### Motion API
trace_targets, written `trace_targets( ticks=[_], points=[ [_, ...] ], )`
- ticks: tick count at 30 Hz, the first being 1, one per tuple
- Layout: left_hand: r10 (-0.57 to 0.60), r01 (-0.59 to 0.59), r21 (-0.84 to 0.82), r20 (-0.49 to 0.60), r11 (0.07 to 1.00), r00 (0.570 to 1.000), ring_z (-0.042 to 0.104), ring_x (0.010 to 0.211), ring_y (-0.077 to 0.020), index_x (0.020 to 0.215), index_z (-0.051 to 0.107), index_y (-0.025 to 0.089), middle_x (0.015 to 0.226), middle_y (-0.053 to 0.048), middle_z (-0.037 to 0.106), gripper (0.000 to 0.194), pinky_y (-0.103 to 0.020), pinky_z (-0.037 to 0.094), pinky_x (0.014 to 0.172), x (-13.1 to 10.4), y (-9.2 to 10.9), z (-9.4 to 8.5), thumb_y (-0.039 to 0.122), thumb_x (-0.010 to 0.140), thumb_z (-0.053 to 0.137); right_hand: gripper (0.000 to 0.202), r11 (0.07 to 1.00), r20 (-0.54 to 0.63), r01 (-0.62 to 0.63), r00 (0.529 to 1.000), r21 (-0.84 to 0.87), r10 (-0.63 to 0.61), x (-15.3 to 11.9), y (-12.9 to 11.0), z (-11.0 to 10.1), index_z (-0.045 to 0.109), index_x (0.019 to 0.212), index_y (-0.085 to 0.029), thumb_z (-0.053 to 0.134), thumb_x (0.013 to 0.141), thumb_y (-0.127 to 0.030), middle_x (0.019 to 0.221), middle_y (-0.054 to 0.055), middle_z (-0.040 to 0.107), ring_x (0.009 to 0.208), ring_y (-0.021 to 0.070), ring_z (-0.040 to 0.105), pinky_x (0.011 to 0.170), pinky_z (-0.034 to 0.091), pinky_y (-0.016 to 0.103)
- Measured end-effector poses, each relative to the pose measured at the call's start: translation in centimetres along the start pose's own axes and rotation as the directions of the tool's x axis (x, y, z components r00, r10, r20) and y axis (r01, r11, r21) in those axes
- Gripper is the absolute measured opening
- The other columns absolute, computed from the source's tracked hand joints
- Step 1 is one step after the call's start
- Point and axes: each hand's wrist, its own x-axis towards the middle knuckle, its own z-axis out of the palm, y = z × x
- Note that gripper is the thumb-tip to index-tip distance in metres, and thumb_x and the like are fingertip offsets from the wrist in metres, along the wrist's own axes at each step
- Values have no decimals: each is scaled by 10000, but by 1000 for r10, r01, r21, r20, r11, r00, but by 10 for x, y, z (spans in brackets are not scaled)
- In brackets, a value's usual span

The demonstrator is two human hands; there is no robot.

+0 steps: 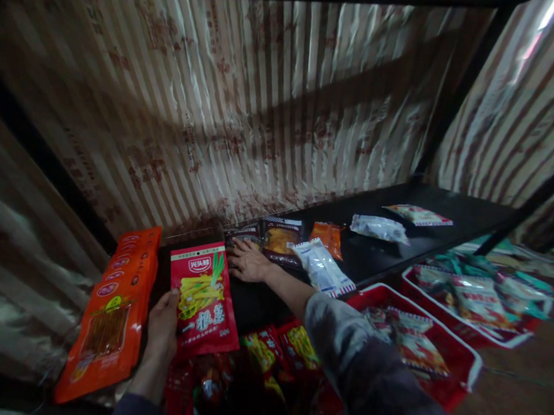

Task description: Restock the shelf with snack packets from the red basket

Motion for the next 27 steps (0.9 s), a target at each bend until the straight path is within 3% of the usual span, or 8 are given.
trace_targets(
  ticks=[4,7,10,13,14,18,21,27],
  points=[
    [-78,79,16,-57,997,995,572,473,-121,731,607,152,585,-3,641,81,-247,457,500,-3,0,15,228,715,582,366,999,-23,24,999,-34,-25,-14,2,-25,613,1157,-180,541,819,-300,1409,121,436,1386,301,203,1092,152,528],
    [-115,122,52,-115,991,987,550,439,-113,745,608,167,563,15,625,47,-254,464,499,-5,2,14,181,733,565,426,990,-284,-136,951,-29,123,-40,-18,-41,546,1248,-201,525,827,-261,1466,104,352,1404,284,146,1104,147,515],
    [-115,130,103,-133,986,984,558,459,-115,753,616,175,595,18,634,45,-264,479,520,-5,4,12,165,731,579,478,873,-518,-485,735,48,437,-90,-30,-44,468,1323,-244,499,847,-268,1515,58,253,1414,317,42,1102,73,578],
    [-104,123,129,-142,984,984,559,479,-109,731,615,171,608,19,630,51,-255,481,537,-7,7,14,142,733,573,471,699,-536,-699,535,153,653,-141,-31,-36,495,1299,-187,503,846,-316,1489,105,304,1400,386,11,1064,69,653],
    [-103,122,131,-137,984,985,560,483,-111,732,614,171,608,19,628,50,-258,484,542,-9,7,16,141,733,573,473,711,-515,-686,559,153,650,-152,-35,-33,489,1303,-178,492,853,-323,1483,113,313,1402,377,30,1069,83,646],
    [-119,140,170,-130,975,984,561,497,-130,765,618,176,606,18,621,55,-304,508,584,-18,4,22,148,724,593,404,916,-372,-372,837,148,400,-161,-76,-20,523,1267,-177,442,885,-278,1441,120,390,1403,275,169,1106,202,517],
    [-91,123,206,-161,971,983,573,528,-137,773,627,175,614,14,619,66,-321,518,622,-23,0,20,151,716,604,369,965,-289,-199,926,171,243,-147,-113,-12,551,1228,-162,421,896,-254,1420,109,424,1403,238,176,1119,218,444],
    [-95,107,116,-103,987,990,601,564,-139,753,624,167,630,-10,635,52,-331,527,686,-28,5,15,136,717,601,390,876,-324,-221,867,428,378,-108,-115,-11,547,1239,-147,439,889,-280,1396,142,448,1368,259,279,1106,249,446]
  ],
)
